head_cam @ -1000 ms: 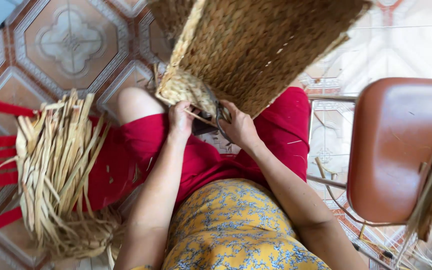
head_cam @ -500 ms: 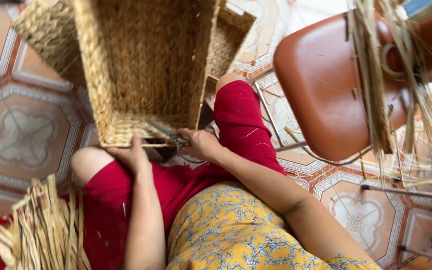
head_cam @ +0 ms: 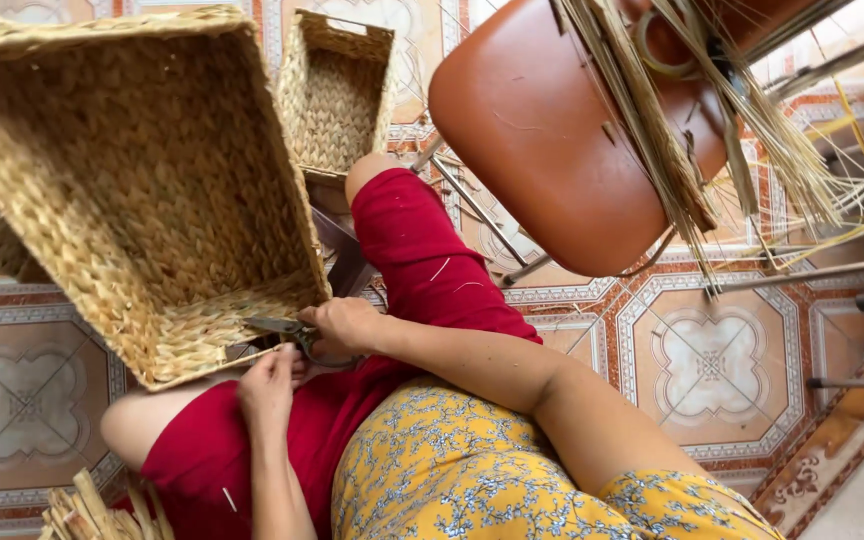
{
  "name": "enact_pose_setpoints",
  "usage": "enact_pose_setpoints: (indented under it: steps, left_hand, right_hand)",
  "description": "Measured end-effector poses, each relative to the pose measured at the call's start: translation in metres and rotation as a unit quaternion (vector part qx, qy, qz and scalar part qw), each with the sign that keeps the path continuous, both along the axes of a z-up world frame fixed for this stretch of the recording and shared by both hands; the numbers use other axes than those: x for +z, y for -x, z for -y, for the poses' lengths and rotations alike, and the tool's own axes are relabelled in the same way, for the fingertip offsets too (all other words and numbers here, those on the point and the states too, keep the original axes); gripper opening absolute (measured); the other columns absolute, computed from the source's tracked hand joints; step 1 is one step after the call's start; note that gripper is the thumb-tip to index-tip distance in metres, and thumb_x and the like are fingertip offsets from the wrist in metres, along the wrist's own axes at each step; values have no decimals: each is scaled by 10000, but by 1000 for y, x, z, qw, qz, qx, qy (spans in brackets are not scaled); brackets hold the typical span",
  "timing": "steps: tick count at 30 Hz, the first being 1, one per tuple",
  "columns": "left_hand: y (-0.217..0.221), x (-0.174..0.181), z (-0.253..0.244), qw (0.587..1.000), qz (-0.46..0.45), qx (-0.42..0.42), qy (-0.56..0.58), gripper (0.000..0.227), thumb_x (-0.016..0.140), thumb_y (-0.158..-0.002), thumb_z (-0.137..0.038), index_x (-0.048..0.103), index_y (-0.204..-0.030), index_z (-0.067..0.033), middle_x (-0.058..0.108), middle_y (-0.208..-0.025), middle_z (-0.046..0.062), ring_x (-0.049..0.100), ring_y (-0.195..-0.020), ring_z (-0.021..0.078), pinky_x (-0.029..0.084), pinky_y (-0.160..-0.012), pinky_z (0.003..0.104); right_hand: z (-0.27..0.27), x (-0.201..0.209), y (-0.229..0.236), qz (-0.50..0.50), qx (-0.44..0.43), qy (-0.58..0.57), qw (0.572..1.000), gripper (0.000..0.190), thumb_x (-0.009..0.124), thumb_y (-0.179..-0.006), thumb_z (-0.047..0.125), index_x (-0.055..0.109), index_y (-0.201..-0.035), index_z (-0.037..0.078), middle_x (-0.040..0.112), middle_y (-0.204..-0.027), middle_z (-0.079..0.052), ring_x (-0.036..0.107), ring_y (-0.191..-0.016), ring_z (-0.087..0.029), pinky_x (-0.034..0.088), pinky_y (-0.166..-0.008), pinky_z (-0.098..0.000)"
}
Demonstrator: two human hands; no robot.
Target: Trimming excess fibers from a woven basket and assembling a frame for a new one.
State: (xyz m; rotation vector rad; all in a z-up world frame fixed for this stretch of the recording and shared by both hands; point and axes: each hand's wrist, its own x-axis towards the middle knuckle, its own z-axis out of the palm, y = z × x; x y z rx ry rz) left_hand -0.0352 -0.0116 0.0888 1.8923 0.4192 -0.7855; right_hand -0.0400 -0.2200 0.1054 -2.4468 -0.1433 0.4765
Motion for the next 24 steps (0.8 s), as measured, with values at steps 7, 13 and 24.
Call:
enact_pose_setpoints:
  steps: [7,13,24]
  left_hand:
    - [2,45,22,894,418,-64,-147,324,717,-1008,-214,653,-1271,-35,703,-1235,142,664,-1087,275,533,-942,407]
    - [-2,42,36,820,500,-198,-195,745,715,-890,-338,411,-1525,-94,689,-1322,108,660,-1192,250,235,-1198,598]
    - [-1,25,37,829,488,-195,-192,343,710,-923,-337,734,-1187,-121,727,-1211,29,635,-1165,221,260,-1203,536]
  right_hand:
    - [12,-8,1,-22,-29,-116,993,620,773,-789,391,646,-1332,122,738,-1051,-232,723,-988,-376,571,-857,-472]
    - [64,90,20,-61,-90,-184,977,584,754,-872,234,582,-1420,128,763,-986,-167,695,-839,-207,574,-775,-360]
    - [278,114,98,199,-348,112,909,600,742,-977,167,512,-1531,141,705,-1220,-131,695,-1038,-230,557,-867,-373]
